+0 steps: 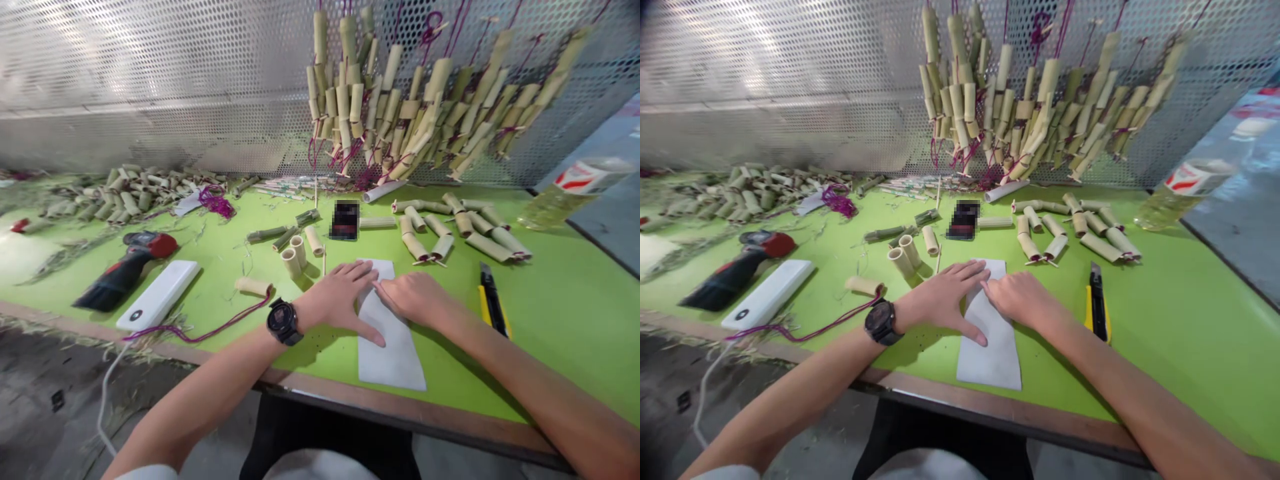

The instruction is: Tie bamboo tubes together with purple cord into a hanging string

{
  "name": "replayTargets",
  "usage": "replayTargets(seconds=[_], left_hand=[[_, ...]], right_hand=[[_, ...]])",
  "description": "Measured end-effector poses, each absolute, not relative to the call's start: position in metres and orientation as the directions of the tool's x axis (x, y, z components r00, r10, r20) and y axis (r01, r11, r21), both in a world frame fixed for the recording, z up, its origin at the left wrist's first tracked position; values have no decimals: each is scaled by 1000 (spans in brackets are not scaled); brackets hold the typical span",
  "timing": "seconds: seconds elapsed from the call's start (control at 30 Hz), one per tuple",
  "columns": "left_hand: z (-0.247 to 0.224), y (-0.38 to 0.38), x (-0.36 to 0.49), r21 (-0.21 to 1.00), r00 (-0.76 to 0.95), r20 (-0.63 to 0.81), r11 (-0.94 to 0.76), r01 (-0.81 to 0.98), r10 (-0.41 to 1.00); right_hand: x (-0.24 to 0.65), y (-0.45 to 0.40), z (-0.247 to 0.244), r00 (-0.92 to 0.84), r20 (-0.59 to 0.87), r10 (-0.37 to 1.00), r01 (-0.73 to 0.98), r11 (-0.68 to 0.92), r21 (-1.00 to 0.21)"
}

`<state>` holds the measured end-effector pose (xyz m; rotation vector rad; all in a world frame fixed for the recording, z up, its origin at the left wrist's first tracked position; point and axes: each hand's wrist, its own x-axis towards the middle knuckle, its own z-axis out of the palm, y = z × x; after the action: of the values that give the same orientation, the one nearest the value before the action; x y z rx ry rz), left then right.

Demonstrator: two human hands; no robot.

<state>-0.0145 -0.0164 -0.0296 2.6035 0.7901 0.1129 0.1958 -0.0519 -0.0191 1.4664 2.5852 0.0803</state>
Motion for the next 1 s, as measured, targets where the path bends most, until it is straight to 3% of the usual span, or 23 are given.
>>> replayTargets(seconds=[0.13, 0.27, 0.47, 0.6, 0.77, 0.93, 1.0], left_hand=[[-29, -16, -13, 409, 834, -29, -755, 513, 550], [-30, -14, -11, 392, 828, -38, -753, 528, 560], [-34, -9, -11, 397, 845, -28, -770, 500, 534], [-35, -7, -10, 400, 840, -35, -763, 508, 541], [-33, -7, -10, 396, 845, -48, -767, 505, 532], [-30, -8, -10, 378, 835, -67, -761, 528, 546], [-30, -8, -10, 379, 832, -78, -756, 534, 550]], right_hand=[[193, -58, -15, -584, -127, 802, 796, 596, 107], [193, -49, -12, -475, -134, 870, 843, 493, 213], [193, -50, -12, -508, -192, 839, 821, 540, 187], [196, -47, -8, -383, -173, 907, 863, 419, 283], [189, -51, -8, -505, -238, 830, 830, 542, 132], [189, -50, -6, -367, -167, 915, 882, 399, 251], [187, -51, -7, -418, -209, 884, 870, 456, 188]])
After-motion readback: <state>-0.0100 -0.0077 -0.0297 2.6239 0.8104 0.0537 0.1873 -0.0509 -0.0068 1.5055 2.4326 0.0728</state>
